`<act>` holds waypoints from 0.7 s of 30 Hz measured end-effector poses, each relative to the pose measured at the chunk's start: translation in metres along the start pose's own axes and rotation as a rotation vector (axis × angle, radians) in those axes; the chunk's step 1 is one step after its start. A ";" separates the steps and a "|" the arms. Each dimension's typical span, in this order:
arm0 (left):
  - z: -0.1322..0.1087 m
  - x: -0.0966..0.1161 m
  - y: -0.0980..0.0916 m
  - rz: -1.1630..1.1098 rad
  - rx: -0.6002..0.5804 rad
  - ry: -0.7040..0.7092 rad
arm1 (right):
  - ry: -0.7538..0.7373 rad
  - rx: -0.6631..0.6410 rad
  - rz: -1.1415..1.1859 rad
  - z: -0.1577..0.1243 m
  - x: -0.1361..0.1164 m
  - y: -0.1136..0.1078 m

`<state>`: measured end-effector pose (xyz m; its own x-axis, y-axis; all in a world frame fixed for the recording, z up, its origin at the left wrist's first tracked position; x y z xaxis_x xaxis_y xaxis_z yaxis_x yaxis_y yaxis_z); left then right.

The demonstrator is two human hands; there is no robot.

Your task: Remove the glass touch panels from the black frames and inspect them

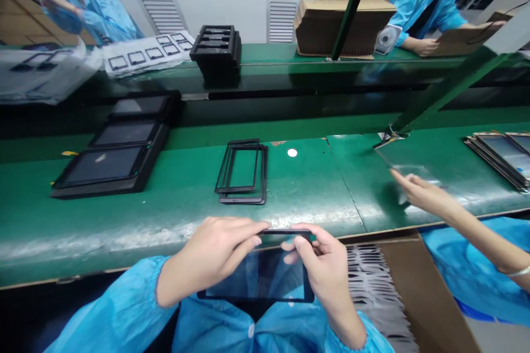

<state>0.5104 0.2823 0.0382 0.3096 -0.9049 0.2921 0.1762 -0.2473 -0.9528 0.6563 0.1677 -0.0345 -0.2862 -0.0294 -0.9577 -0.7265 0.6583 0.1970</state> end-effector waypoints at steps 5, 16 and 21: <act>0.006 0.005 0.009 -0.107 -0.048 -0.007 | 0.004 -0.067 -0.008 -0.001 0.005 0.017; -0.021 -0.027 0.045 -0.808 -0.123 -0.362 | 0.162 -0.417 0.135 0.012 0.030 0.047; -0.049 -0.056 0.068 -1.237 0.080 -0.654 | 0.232 -0.243 0.228 0.027 0.042 0.037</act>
<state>0.4588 0.2992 -0.0476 0.2868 0.2103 0.9346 0.6967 -0.7154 -0.0528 0.6345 0.2113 -0.0735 -0.5705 -0.0907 -0.8163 -0.7467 0.4711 0.4695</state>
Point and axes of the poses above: each hand's wrist, its own z-axis towards the middle knuckle, its own y-axis out of the palm, x = y × z, the point moved 10 cm from there along z, towards the middle knuckle, and after that the axes turned 14 degrees about z, right-handed, at the moved point
